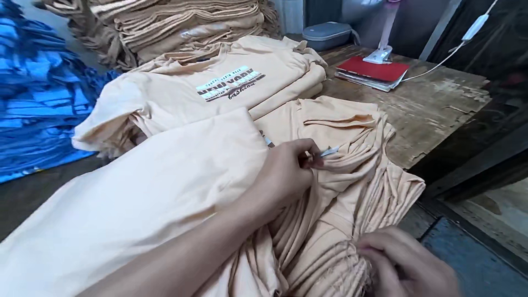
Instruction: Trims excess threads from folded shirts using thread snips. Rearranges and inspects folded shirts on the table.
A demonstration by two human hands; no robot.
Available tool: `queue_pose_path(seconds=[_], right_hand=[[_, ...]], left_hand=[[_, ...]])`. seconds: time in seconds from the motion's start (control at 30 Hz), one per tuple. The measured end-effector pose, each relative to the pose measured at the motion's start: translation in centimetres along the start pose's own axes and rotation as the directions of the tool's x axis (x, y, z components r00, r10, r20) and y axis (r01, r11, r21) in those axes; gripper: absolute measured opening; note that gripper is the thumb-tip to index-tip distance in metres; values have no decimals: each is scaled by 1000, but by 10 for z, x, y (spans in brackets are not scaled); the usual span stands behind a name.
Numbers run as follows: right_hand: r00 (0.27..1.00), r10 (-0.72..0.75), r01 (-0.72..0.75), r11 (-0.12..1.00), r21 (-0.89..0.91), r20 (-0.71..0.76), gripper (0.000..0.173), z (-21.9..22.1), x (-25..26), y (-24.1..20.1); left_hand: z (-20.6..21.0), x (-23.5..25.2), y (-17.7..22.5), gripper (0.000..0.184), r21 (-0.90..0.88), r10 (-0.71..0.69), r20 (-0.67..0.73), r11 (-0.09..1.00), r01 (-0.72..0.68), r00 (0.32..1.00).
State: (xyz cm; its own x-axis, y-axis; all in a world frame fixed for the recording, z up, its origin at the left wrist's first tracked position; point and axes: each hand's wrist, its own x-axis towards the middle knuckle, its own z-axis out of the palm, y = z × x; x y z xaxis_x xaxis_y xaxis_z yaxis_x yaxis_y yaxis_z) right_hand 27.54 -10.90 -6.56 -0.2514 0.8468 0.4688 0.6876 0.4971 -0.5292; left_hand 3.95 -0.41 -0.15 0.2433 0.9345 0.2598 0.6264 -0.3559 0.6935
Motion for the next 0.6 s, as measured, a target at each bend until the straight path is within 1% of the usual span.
queue_pose_path(seconds=[0.03, 0.07, 0.1, 0.13, 0.17, 0.23, 0.27, 0.3, 0.37, 0.4, 0.43, 0.5, 0.57, 0.6], right_hand=[[995, 45, -44, 999, -18, 92, 9, -13, 0, 0], [976, 103, -91, 993, -73, 192, 10, -25, 1, 1], [952, 163, -129, 981, -143, 258, 15, -35, 1, 0], [944, 199, -147, 967, -206, 262, 20, -41, 1, 0], [956, 205, -153, 960, -235, 211, 23, -42, 2, -1], [990, 137, -130, 972, -193, 23, 24, -29, 5, 0], [993, 97, -106, 982, -155, -62, 24, -17, 8, 1], [992, 73, -84, 991, -108, -108, 25, -5, 11, 2], [986, 83, -82, 997, 10, -144, 18, 19, 12, 9], [981, 91, -78, 994, 80, -173, 13, 24, 12, 12], [974, 91, -63, 989, 137, -209, 11, 23, 12, 15], [963, 79, -32, 983, 182, -258, 10, 15, 13, 16], [958, 66, -22, 987, 157, -280, 10, 11, 11, 15], [954, 56, -17, 991, 134, -295, 10, 12, 9, 15]], left_hand=[[-1, 3, -3, 25, -48, 15, -6, 999, -15, 1000], [-2, 4, -6, 22, -54, 51, 10, 997, -50, 999], [-1, 3, -5, 16, -19, 85, 34, 996, -85, 996], [0, 2, -1, 10, 47, 75, 68, 996, -78, 995], [2, 0, 5, 6, 131, 41, 96, 990, -53, 995], [8, -5, 14, 13, 298, 36, 108, 952, -67, 994], [13, -8, 13, 13, 364, 99, 84, 923, -123, 992], [18, -12, 11, 14, 402, 184, 60, 895, -193, 981], [23, -18, 7, 21, 409, 369, 74, 836, -365, 927], [23, -20, 5, 24, 396, 429, 108, 809, -435, 897], [20, -22, 4, 26, 385, 459, 134, 792, -473, 878], [13, -31, 5, 19, 398, 504, 131, 762, -511, 853], [10, -40, 11, 16, 447, 562, 94, 713, -540, 821], [12, -43, 15, 18, 478, 592, 83, 683, -553, 802]])
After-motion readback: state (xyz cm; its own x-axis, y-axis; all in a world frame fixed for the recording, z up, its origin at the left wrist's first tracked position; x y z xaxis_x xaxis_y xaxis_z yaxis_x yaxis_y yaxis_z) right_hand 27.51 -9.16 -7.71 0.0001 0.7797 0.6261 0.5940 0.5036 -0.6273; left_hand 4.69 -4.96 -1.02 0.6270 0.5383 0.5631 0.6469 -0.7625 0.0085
